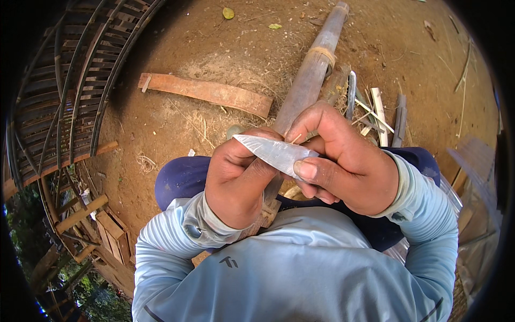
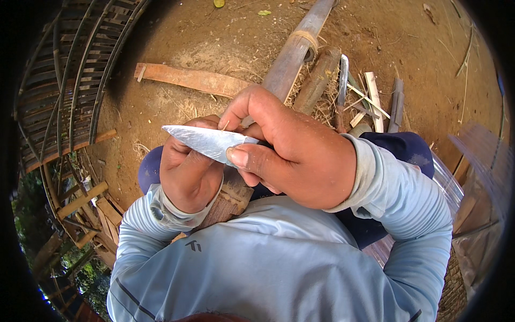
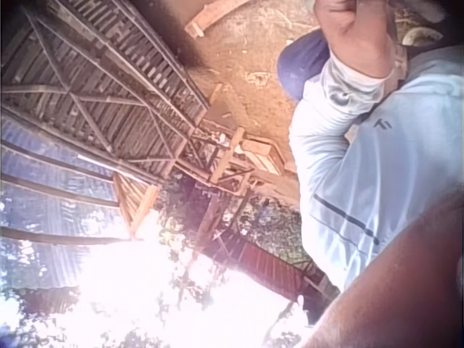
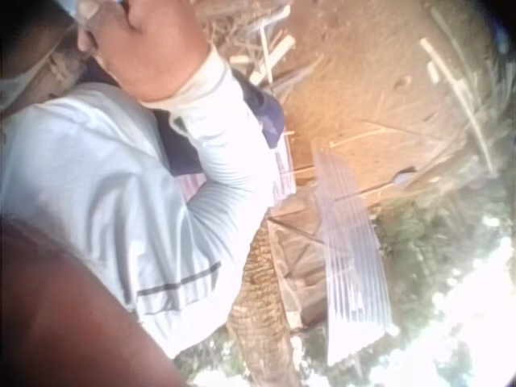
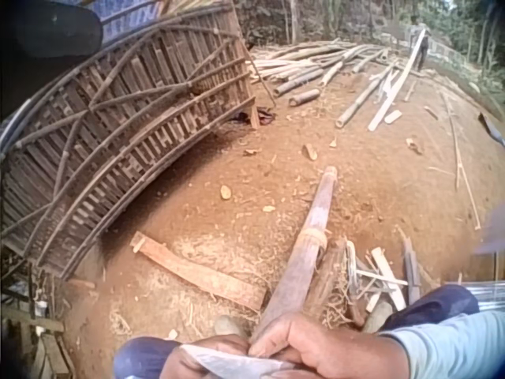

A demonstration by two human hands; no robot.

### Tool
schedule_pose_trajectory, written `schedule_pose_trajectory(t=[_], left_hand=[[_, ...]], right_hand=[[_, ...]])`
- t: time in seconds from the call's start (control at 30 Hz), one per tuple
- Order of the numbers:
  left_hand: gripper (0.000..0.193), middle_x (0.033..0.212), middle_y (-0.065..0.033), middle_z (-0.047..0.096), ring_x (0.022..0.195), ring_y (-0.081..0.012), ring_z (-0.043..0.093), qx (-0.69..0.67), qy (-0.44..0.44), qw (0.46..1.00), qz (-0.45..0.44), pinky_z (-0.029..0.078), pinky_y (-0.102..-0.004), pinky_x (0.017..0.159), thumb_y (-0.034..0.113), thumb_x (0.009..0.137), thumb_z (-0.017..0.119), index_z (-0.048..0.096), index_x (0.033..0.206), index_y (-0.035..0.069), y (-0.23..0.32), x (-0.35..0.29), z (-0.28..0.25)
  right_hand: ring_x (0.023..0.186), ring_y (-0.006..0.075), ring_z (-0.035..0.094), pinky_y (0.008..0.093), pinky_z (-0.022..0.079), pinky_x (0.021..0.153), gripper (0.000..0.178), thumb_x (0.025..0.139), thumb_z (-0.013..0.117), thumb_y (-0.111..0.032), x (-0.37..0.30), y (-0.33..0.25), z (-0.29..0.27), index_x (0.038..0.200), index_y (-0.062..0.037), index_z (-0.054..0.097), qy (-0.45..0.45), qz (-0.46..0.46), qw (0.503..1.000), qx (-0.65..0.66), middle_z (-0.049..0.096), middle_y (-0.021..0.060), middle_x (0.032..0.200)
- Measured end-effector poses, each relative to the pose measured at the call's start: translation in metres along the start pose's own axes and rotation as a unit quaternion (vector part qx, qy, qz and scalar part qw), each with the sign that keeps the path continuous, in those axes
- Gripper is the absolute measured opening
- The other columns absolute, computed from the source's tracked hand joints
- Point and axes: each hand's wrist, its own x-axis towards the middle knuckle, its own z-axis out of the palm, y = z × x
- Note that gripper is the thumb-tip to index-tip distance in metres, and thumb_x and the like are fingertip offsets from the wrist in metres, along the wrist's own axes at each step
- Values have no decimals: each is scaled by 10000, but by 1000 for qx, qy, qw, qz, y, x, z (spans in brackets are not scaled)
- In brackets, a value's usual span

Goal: The person uses a knife to shave and smooth the surface of a long bamboo pole. They repeatedly scrape the bamboo, inspect the blade, and rotate the pole to work on different sections. The person then places the finished bamboo pole onto a curved wooden rack.

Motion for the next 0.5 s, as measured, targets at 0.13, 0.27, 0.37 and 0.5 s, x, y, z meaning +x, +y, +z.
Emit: schedule_pose_trajectory(t=[0.13,0.27,0.37,0.5], left_hand=[[153,975,-107,654,892,-207,680,-3,7,1000,-14,536,-331,813,77,992,525,616,1030,-38,0,-1,-2],[150,960,-87,651,907,-172,651,-21,-10,999,-26,510,-308,808,85,983,536,624,1027,-28,5,2,1],[190,1092,-172,667,982,-254,659,8,-30,999,-23,518,-381,845,107,984,547,588,1118,-21,2,0,-13],[146,944,-74,644,851,-128,600,26,27,999,-14,471,-286,772,86,980,539,637,1013,-18,4,0,1]], right_hand=[[558,40,447,182,371,486,232,1044,474,-195,1,0,-1,1189,-57,355,-3,5,1000,1,555,55,789],[578,44,458,180,377,487,228,1045,472,-196,2,-2,-2,1186,-56,359,-7,4,1000,2,556,56,808],[606,47,472,179,385,491,219,1045,470,-191,3,2,-2,1185,-56,370,-3,-7,1000,2,559,63,852],[652,51,487,179,396,499,190,1044,466,-179,3,0,-2,1166,-46,407,2,5,1000,16,566,75,932]])
